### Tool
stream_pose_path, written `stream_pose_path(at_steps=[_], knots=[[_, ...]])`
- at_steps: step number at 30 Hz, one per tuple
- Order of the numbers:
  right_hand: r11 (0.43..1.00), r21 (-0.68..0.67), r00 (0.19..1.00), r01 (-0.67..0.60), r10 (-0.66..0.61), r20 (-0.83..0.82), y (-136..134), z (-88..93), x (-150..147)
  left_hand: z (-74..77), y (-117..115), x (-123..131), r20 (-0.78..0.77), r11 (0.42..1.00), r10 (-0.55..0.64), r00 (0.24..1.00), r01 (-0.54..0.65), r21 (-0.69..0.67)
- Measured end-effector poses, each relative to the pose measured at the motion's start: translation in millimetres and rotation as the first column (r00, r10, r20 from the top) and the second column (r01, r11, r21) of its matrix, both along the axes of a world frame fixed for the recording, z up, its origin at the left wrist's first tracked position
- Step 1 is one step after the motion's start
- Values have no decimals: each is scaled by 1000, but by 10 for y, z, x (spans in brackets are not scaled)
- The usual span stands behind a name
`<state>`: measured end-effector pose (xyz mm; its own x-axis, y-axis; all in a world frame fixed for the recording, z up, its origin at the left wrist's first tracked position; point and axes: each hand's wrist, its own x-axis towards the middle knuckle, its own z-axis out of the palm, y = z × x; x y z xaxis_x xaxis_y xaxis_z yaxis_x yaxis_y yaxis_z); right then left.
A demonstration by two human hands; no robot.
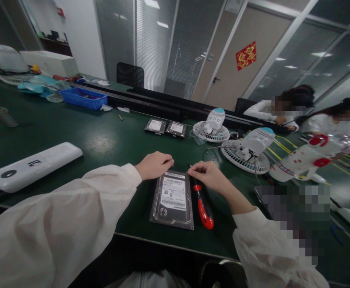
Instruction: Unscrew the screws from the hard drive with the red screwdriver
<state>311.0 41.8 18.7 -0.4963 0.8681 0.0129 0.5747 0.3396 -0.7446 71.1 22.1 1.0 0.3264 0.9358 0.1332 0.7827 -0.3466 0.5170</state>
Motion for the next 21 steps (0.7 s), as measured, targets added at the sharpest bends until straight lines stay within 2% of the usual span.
stream_pose_path(at_steps=[8, 21], knots=[[996, 88, 1000, -15, 12, 28, -29, 18, -19, 0, 4, -6, 11, 1000, -12, 1000, 12, -1], [994, 108, 1000, -1, 0, 10, -46, 32, -49, -10, 10, -6, 14, 1000, -14, 1000, 14, -2]])
